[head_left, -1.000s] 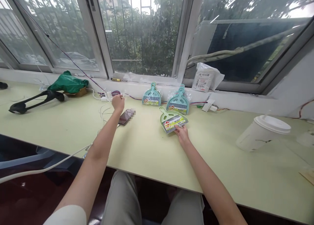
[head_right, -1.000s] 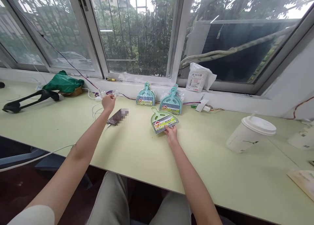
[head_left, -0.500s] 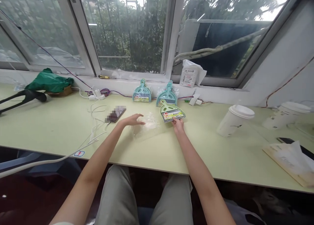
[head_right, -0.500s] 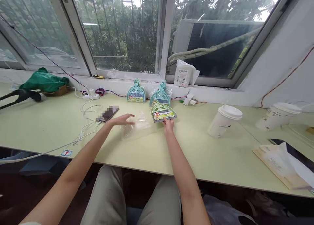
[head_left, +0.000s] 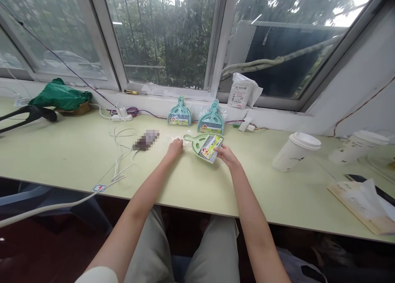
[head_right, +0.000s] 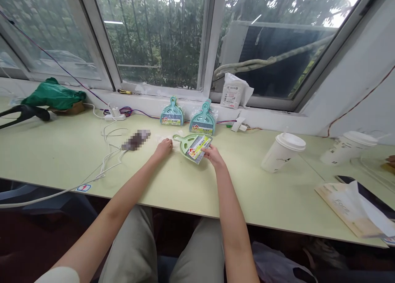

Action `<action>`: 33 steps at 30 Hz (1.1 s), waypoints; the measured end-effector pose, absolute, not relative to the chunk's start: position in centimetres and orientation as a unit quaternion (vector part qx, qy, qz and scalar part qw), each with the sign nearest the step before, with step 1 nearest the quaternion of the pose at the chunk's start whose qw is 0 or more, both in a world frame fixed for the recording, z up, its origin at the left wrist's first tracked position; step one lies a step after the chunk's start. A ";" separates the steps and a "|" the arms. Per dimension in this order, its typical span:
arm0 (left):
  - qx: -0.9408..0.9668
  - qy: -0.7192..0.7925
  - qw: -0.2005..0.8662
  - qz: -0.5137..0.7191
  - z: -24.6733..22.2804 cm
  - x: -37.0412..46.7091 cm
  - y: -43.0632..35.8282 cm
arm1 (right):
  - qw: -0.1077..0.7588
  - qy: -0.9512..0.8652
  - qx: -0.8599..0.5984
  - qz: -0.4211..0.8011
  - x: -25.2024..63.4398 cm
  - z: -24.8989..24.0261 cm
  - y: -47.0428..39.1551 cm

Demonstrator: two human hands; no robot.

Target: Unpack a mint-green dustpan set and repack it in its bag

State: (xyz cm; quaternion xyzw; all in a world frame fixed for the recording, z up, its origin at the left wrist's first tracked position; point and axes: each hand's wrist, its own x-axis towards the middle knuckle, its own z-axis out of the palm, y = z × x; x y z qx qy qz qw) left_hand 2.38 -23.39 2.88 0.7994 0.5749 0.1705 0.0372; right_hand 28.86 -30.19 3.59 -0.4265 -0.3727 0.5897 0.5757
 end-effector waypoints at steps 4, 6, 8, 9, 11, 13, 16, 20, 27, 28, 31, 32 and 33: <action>0.752 0.621 0.029 0.218 2.9 1.0 -22.9 | 0.516 -0.417 -0.432 0.611 29.7 4.0 -30.9; 0.724 0.641 0.043 0.251 2.9 0.2 -22.8 | 0.493 -0.427 -0.438 0.619 29.9 4.1 -31.2; 0.703 0.656 0.054 0.269 3.0 -0.4 -22.8 | 0.484 -0.425 -0.446 0.621 29.5 4.2 -31.2; 0.699 0.658 0.054 0.274 3.0 -0.4 -22.9 | 0.492 -0.416 -0.451 0.618 29.2 4.1 -31.2; 0.703 0.650 0.041 0.286 3.1 -0.2 -23.3 | 0.531 -0.385 -0.459 0.599 28.1 3.9 -31.0; 0.713 0.632 0.017 0.304 3.2 0.5 -24.0 | 0.570 -0.355 -0.460 0.581 26.7 3.5 -30.8; 0.721 0.605 -0.029 0.337 3.7 1.6 -25.1 | 0.578 -0.351 -0.444 0.588 24.7 3.2 -30.8; 0.739 0.550 -0.048 0.386 4.4 2.3 -26.2 | 0.562 -0.369 -0.428 0.604 23.3 3.2 -31.1; 0.769 0.470 0.013 0.432 5.6 3.8 -28.2 | 0.610 -0.379 -0.404 0.566 22.5 2.7 -31.1; 0.729 0.495 0.022 0.472 5.9 3.9 -28.4 | 0.622 -0.377 -0.396 0.561 22.3 2.7 -31.1; 0.545 0.561 0.101 0.614 6.2 3.8 -28.1 | 0.647 -0.375 -0.376 0.547 22.1 2.6 -31.0; 0.499 0.552 0.164 0.647 6.1 3.7 -27.7 | 0.651 -0.376 -0.372 0.545 22.0 2.6 -31.1; 0.467 0.528 0.246 0.665 5.9 3.5 -27.2 | 0.653 -0.377 -0.369 0.543 22.0 2.7 -31.1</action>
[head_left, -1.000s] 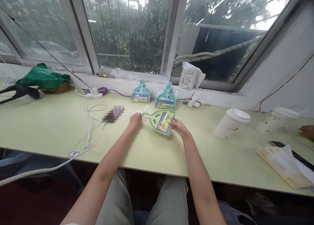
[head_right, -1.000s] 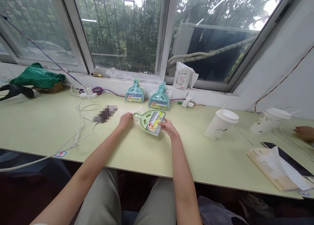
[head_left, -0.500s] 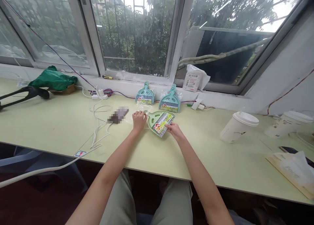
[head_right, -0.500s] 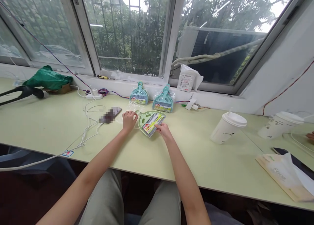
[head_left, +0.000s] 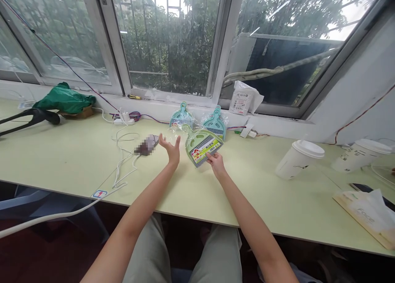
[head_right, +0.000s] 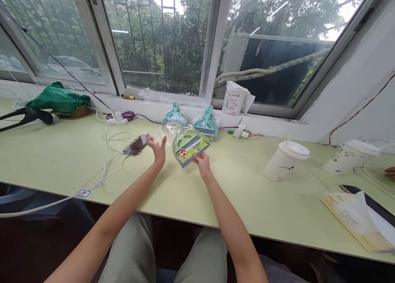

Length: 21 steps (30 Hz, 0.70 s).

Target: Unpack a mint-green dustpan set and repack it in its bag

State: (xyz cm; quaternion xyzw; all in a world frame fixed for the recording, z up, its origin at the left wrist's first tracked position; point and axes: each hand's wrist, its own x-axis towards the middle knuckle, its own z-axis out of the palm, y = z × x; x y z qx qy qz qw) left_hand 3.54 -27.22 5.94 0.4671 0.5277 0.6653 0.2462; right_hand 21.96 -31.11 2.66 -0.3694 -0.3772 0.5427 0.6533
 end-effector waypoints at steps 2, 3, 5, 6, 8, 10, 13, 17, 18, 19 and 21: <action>0.428 0.453 0.423 0.658 5.3 3.4 -26.2 | 0.654 -0.384 -0.365 0.540 21.8 2.7 -31.2; 0.412 0.419 0.491 0.643 5.0 3.4 -25.7 | 0.652 -0.389 -0.364 0.539 21.7 2.7 -31.3; 0.397 0.375 0.572 0.612 4.4 3.6 -25.3 | 0.651 -0.398 -0.365 0.533 21.6 2.7 -31.4; 0.404 0.358 0.593 0.597 4.2 3.8 -25.3 | 0.653 -0.400 -0.366 0.528 21.5 2.8 -31.5; 0.436 0.323 0.626 0.559 4.0 4.4 -25.6 | 0.663 -0.398 -0.372 0.514 21.4 2.8 -31.5; 0.460 0.289 0.655 0.525 4.0 4.9 -26.2 | 0.675 -0.393 -0.379 0.496 21.4 2.8 -31.5; 0.453 0.274 0.675 0.514 4.1 5.4 -26.7 | 0.686 -0.385 -0.382 0.486 21.5 3.0 -31.5; 0.446 0.289 0.676 0.511 4.1 5.4 -26.9 | 0.667 -0.392 -0.382 0.505 21.8 3.4 -31.4; 0.453 0.288 0.679 0.501 4.1 5.4 -27.0 | 0.662 -0.397 -0.383 0.507 21.9 3.5 -31.4; 0.460 0.284 0.685 0.488 4.1 5.4 -27.2 | 0.661 -0.400 -0.384 0.505 22.0 3.6 -31.4; 0.470 0.266 0.705 0.461 4.2 5.8 -27.6 | 0.673 -0.398 -0.384 0.491 22.1 3.7 -31.3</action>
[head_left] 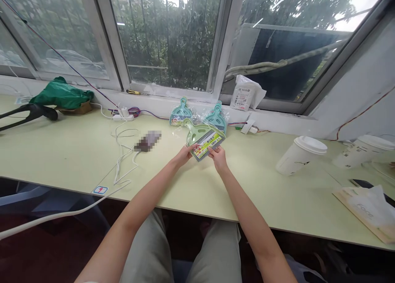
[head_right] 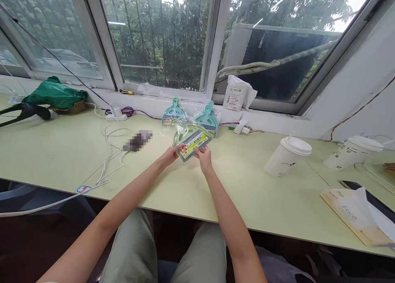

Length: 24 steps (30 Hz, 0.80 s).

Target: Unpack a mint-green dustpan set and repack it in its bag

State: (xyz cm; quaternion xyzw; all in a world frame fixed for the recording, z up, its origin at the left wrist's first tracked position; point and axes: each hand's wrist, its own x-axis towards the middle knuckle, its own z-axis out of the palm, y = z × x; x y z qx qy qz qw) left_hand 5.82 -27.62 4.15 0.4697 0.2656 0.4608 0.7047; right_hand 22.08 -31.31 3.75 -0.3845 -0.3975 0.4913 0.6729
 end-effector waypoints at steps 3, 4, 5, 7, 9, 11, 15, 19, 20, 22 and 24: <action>0.458 0.239 0.729 0.450 4.3 6.9 -28.3 | 0.699 -0.378 -0.391 0.464 22.1 3.9 -31.2; 0.449 0.237 0.728 0.461 4.3 7.3 -28.5 | 0.704 -0.374 -0.394 0.458 22.0 3.9 -31.2; 0.441 0.239 0.722 0.476 4.3 7.6 -28.6 | 0.705 -0.372 -0.396 0.456 21.9 4.0 -31.2; 0.432 0.253 0.704 0.503 4.3 8.0 -28.7 | 0.702 -0.371 -0.398 0.460 21.8 4.0 -31.2; 0.437 0.264 0.698 0.502 4.2 8.0 -28.8 | 0.700 -0.368 -0.400 0.463 21.7 4.0 -31.3; 0.450 0.263 0.708 0.475 4.1 7.9 -29.2 | 0.700 -0.364 -0.410 0.457 21.8 4.1 -31.4; 0.478 0.250 0.731 0.417 4.0 8.2 -30.1 | 0.717 -0.359 -0.426 0.419 22.4 4.5 -31.7; 0.455 0.238 0.727 0.456 4.2 9.0 -30.1 | 0.717 -0.362 -0.428 0.415 22.6 4.8 -31.7; 0.442 0.244 0.719 0.478 4.3 9.0 -30.0 | 0.711 -0.366 -0.432 0.417 22.6 4.8 -31.7; 0.424 0.269 0.703 0.504 4.3 9.0 -29.6 | 0.691 -0.381 -0.452 0.417 22.6 4.8 -31.6; 0.415 0.306 0.688 0.510 4.2 8.7 -29.1 | 0.652 -0.413 -0.501 0.391 22.9 4.7 -31.5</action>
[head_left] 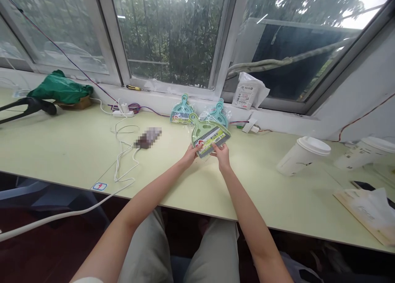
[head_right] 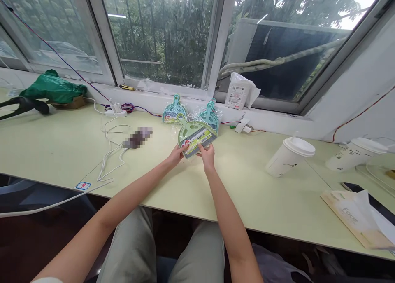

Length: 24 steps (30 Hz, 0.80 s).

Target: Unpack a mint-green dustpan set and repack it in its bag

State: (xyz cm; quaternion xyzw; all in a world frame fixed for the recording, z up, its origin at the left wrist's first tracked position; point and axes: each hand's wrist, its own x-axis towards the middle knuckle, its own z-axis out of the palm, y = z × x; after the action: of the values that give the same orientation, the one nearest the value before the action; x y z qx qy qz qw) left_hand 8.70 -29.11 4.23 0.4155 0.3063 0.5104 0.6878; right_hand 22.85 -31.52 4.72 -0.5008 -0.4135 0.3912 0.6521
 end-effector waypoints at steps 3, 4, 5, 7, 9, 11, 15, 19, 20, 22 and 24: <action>0.392 0.355 0.665 0.527 4.1 8.0 -28.3 | 0.541 -0.509 -0.615 0.265 23.9 4.7 -31.5; 0.381 0.362 0.661 0.536 4.1 7.7 -28.0 | 0.494 -0.549 -0.644 0.200 24.3 4.6 -31.5; 0.368 0.366 0.658 0.546 4.1 7.4 -27.7 | 0.445 -0.592 -0.660 0.128 24.7 4.5 -31.6; 0.342 0.364 0.663 0.559 4.3 6.7 -27.3 | 0.353 -0.674 -0.648 -0.018 25.2 4.3 -31.8; 0.314 0.351 0.687 0.554 4.3 5.9 -26.9 | 0.272 -0.741 -0.597 -0.144 25.4 4.1 -32.0; 0.295 0.339 0.716 0.534 4.2 5.2 -26.6 | 0.204 -0.783 -0.540 -0.231 25.3 3.8 -32.1; 0.274 0.355 0.732 0.512 3.8 4.7 -26.3 | 0.155 -0.782 -0.524 -0.299 24.8 3.6 -31.8; 0.270 0.361 0.742 0.496 3.7 5.1 -26.5 | 0.191 -0.698 -0.625 -0.292 24.8 3.4 -31.3; 0.272 0.360 0.747 0.488 3.7 5.3 -26.6 | 0.203 -0.679 -0.646 -0.284 25.0 3.4 -31.1; 0.272 0.355 0.757 0.477 3.8 5.4 -26.8 | 0.222 -0.633 -0.691 -0.268 25.7 3.3 -31.0; 0.266 0.349 0.764 0.474 4.0 5.2 -26.8 | 0.230 -0.595 -0.728 -0.251 26.9 3.3 -31.0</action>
State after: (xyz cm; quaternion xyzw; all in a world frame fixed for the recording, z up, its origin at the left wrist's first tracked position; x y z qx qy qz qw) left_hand 5.17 -26.75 3.97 0.2655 0.3487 0.4741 0.7636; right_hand 26.86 -31.03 3.33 -0.7279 -0.5949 -0.2514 0.2302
